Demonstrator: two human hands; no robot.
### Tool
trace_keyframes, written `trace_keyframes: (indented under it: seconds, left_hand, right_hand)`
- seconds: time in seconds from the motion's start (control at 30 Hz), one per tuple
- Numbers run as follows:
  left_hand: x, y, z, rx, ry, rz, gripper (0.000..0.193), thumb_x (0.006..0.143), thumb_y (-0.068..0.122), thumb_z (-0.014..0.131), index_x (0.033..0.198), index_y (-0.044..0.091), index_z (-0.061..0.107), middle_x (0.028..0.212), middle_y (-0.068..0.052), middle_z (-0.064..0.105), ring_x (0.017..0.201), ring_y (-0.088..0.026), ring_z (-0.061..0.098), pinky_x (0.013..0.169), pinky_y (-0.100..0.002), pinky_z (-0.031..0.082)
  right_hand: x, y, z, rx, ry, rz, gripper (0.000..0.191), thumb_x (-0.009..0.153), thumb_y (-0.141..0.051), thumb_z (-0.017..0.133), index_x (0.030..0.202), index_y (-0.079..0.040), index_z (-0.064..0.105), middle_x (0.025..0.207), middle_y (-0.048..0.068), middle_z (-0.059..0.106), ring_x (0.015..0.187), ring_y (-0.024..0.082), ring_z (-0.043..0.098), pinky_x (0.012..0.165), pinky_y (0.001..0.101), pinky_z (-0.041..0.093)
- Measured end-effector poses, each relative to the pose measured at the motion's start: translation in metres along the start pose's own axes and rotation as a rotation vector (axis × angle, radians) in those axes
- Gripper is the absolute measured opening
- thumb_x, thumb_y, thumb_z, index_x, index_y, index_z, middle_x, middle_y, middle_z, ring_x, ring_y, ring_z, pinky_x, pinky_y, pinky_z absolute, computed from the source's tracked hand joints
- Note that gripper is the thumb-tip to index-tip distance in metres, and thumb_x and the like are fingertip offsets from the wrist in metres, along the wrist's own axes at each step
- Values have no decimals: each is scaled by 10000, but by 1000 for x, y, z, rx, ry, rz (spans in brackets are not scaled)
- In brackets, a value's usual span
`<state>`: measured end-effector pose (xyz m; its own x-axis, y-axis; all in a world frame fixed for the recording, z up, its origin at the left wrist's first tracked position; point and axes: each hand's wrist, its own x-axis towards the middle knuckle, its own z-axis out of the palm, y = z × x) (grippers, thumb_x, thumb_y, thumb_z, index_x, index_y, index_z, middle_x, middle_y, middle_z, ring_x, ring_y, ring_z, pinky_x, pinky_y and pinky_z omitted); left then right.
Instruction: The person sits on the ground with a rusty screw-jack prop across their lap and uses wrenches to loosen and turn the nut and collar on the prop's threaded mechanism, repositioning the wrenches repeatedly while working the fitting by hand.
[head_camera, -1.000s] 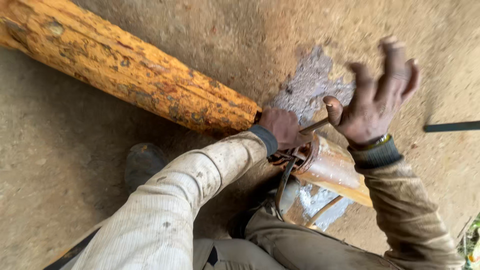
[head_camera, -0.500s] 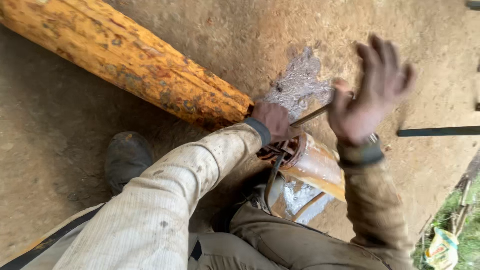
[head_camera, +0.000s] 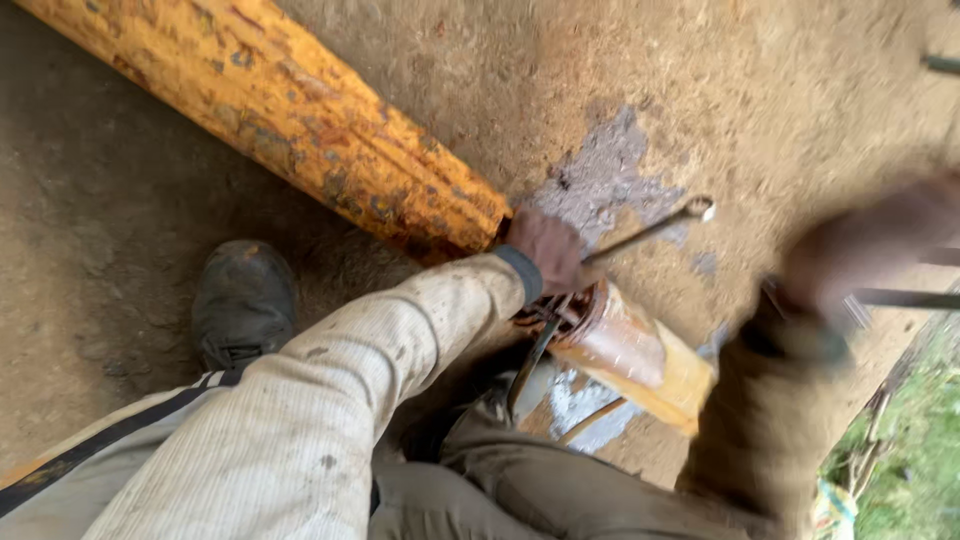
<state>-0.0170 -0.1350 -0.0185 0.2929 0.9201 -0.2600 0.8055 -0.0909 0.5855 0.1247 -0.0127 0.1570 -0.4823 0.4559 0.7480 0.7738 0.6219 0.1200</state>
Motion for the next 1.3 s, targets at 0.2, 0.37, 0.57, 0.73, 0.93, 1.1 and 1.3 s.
trace_keyframes:
  seconds: [0.2,0.37,0.57,0.73,0.93,1.1,1.3]
  left_hand:
    - [-3,5,9,20,-56,-20,696,872,850,415,584,219,472,529,88,316,498,-123,272,529,-412,305]
    - [-10,1,-1,-71,-10,-25,607,949,648,482,611,156,590,509,-22,520,472,-198,485,571,-467,424]
    - [-8,-2,-1,-108,202,19,425,885,439,557,679,99,707,650,-145,695,581,-312,658,648,-522,486]
    - [-12,-8,6,-188,3,34,489,961,431,509,659,95,698,649,-159,693,577,-338,667,650,-529,507]
    - [8,-31,2,-263,-312,33,419,887,341,514,701,26,719,730,-216,702,699,-358,712,764,-516,566]
    - [19,-39,6,-247,-419,90,365,845,313,567,788,-11,726,799,-245,700,778,-379,705,801,-511,563]
    - [27,-60,-33,-151,-699,90,366,964,280,523,704,44,627,598,-50,566,516,-183,536,546,-408,578]
  right_hand:
    - [-68,-21,14,-86,-103,-146,483,1133,-468,418,1444,-138,585,1446,138,609,1349,293,559,1137,521,341]
    - [-80,-5,135,-80,-261,47,439,1170,-431,446,1454,-134,600,1422,88,659,1321,264,603,1134,510,388]
    - [-114,4,79,494,-455,586,360,1161,-319,577,1311,6,615,1126,118,707,809,150,626,679,305,524]
    - [-160,-40,50,972,-1327,1252,391,1162,-350,525,1075,5,663,760,37,570,595,96,475,530,281,417]
    - [-140,-63,45,1213,-855,1791,277,1141,-327,427,1001,-115,538,682,-30,502,450,67,347,385,259,299]
    - [-140,-77,45,1180,-1066,1715,332,1135,-371,379,992,-121,542,670,-69,434,451,63,330,387,255,312]
    - [-142,-65,25,1068,-459,1868,339,1158,-387,362,1000,-138,529,705,-58,447,495,70,324,423,253,302]
